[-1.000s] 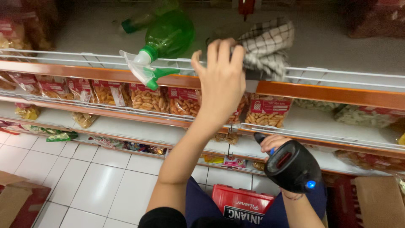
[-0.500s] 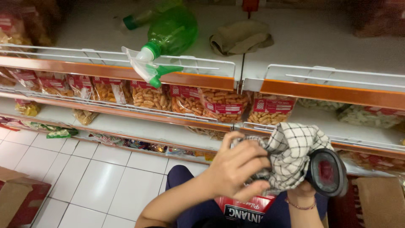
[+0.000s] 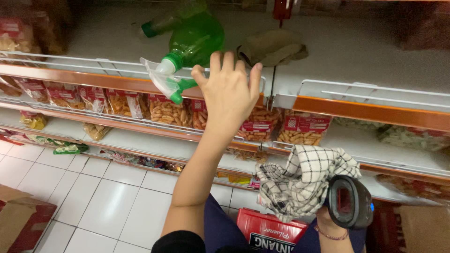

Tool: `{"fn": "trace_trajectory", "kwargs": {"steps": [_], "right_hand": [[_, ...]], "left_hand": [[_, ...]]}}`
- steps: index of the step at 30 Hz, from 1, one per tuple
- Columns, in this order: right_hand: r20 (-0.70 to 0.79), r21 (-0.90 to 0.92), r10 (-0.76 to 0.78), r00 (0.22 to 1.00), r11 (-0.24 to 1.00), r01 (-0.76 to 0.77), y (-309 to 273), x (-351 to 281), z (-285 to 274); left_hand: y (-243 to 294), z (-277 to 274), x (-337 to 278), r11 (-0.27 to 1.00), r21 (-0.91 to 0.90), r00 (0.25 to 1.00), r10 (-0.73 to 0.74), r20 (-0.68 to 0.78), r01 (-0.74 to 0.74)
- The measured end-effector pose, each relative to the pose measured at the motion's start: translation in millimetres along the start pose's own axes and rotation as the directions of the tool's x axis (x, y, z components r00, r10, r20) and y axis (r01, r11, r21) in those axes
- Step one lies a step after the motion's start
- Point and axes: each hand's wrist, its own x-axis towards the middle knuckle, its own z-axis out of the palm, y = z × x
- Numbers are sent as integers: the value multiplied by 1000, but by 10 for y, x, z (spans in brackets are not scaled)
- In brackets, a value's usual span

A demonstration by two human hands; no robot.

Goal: The person handles snack packages on a shelf, uses a handheld scanner to scan an item, wipes the scanner with a cloth, and then cleans the shelf using a spray bottle and the cloth.

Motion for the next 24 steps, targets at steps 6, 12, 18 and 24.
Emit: {"fn": "trace_trajectory", "kwargs": {"steps": [6,12,18,24], "right_hand": [[-15,11,36,999,999,-36,70,13,-8],[-4,32,78,997,996,-78,142,52,13],[4,49,108,994,993,-108,198,72,47],[8,66,126,992,990,-126,248,83,67]], "left_hand": [[23,91,79,993,-107,996,-45,77,53],[28,10,-21,966,-257,999,-32,32,40],[-34,-145,-95,954,-300,1000,-25,0,24],[8,-24,208,987,-76,962,-121,244,143]]}}
